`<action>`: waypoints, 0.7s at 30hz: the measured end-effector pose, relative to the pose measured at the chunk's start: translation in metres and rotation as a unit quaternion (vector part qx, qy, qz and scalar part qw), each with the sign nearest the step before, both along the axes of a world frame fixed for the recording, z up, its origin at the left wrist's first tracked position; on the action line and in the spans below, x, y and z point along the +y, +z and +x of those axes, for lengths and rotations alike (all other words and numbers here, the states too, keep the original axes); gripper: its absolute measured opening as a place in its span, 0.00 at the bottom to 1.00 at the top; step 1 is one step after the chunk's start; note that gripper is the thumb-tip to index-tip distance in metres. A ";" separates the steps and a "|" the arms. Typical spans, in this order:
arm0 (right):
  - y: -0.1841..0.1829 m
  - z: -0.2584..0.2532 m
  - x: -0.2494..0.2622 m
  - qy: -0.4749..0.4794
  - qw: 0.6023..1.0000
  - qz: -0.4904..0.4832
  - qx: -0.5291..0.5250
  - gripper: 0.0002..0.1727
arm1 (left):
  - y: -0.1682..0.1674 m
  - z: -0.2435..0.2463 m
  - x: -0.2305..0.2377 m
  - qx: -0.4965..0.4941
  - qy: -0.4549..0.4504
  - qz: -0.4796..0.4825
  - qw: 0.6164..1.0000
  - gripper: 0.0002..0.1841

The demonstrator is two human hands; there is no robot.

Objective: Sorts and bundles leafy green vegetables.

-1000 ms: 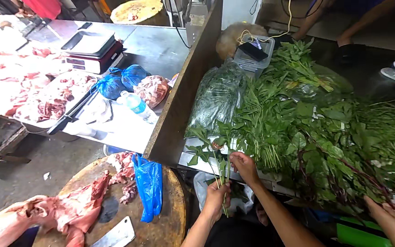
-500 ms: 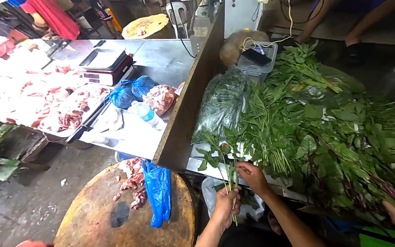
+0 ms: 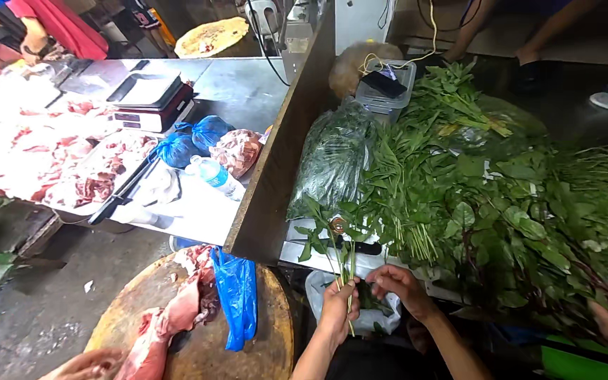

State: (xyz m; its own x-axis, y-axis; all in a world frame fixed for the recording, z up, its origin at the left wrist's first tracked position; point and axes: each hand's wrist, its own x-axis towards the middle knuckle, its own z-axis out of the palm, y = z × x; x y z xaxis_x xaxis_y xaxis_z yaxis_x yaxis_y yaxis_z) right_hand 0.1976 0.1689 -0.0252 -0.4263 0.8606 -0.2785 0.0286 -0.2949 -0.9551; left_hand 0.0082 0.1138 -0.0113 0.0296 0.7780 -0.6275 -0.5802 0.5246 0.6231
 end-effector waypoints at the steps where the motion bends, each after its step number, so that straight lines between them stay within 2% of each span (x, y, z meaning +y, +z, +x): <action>1: -0.001 0.009 -0.003 0.036 0.999 -0.014 -0.034 0.13 | 0.000 -0.001 0.000 0.005 -0.002 0.012 1.000 0.11; 3: -0.002 0.019 -0.003 0.136 0.976 -0.054 -0.162 0.16 | 0.000 -0.001 0.003 0.046 -0.005 0.052 0.998 0.11; 4: -0.001 0.018 -0.002 0.179 0.958 -0.064 -0.216 0.20 | 0.000 0.000 0.004 0.072 -0.007 0.073 0.995 0.11; 5: 0.001 0.015 -0.003 0.199 0.950 -0.067 -0.231 0.24 | 0.001 0.002 0.006 0.091 -0.008 0.090 0.992 0.10; 9: 0.021 -0.011 -0.015 0.114 0.987 -0.049 -0.099 0.23 | 0.000 0.010 0.013 0.082 -0.016 0.120 0.989 0.12; 14: 0.006 -0.036 -0.018 0.031 0.993 -0.076 -0.082 0.13 | -0.014 0.016 0.017 -0.006 -0.035 0.064 0.997 0.14; 18: 0.005 -0.030 -0.024 -0.013 0.990 -0.138 -0.033 0.15 | -0.024 0.010 0.011 -0.043 -0.059 0.035 0.997 0.13; 21: 0.003 -0.022 -0.023 -0.032 0.986 -0.161 -0.017 0.16 | -0.026 0.007 0.009 -0.028 -0.063 0.017 0.997 0.13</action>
State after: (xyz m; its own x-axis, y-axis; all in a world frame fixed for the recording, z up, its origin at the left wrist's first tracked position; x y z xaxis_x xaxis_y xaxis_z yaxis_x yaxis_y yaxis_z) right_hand 0.1757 0.1464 -0.0224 -0.3592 0.7497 -0.5558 0.0313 -0.5855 -0.8101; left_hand 0.0156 0.1226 -0.0368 0.1634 0.7864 -0.5957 -0.5449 0.5753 0.6100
